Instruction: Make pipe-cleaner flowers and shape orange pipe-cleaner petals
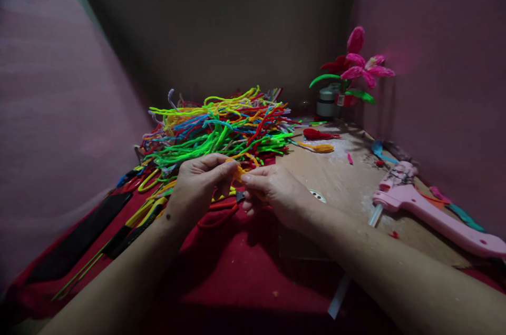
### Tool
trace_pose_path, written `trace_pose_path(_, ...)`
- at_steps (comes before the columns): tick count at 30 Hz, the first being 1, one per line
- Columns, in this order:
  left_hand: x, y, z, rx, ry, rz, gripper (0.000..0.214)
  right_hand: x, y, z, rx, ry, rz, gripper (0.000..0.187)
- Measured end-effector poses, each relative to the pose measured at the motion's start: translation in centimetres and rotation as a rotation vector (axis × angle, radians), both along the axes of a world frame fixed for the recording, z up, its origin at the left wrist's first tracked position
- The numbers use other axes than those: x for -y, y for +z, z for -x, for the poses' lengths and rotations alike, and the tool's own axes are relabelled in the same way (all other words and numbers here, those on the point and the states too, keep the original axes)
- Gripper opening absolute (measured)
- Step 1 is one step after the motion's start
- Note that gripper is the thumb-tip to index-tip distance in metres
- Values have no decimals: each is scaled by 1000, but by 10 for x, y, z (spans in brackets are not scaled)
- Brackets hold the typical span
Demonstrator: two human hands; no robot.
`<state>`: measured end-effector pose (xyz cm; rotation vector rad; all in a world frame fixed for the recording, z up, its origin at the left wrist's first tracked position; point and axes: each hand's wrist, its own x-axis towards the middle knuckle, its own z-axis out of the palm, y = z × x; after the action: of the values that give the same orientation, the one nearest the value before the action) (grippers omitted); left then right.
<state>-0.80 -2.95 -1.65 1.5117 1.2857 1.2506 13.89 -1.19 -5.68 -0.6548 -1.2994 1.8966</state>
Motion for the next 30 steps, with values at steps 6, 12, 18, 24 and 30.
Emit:
trace_pose_path(6, -1, -4, -2, 73, 27, 50, 15, 4, 9, 3, 189, -67, -105, 23)
trace_pose_path(12, -3, -9, -1, 289, 15, 145, 18, 9, 17, 3, 496, -187, -408, 27)
trace_pose_path(18, -4, -9, -1, 319, 5, 157, 19, 13, 15, 1, 653, -400, -757, 25)
trace_pose_path(24, -7, -6, 3, 367, -21, 191, 19, 14, 17, 1, 577, -316, -661, 29)
trace_pose_path(30, -10, -9, 5, 372, -97, 198, 24, 15, 15, 3, 599, -310, -672, 29)
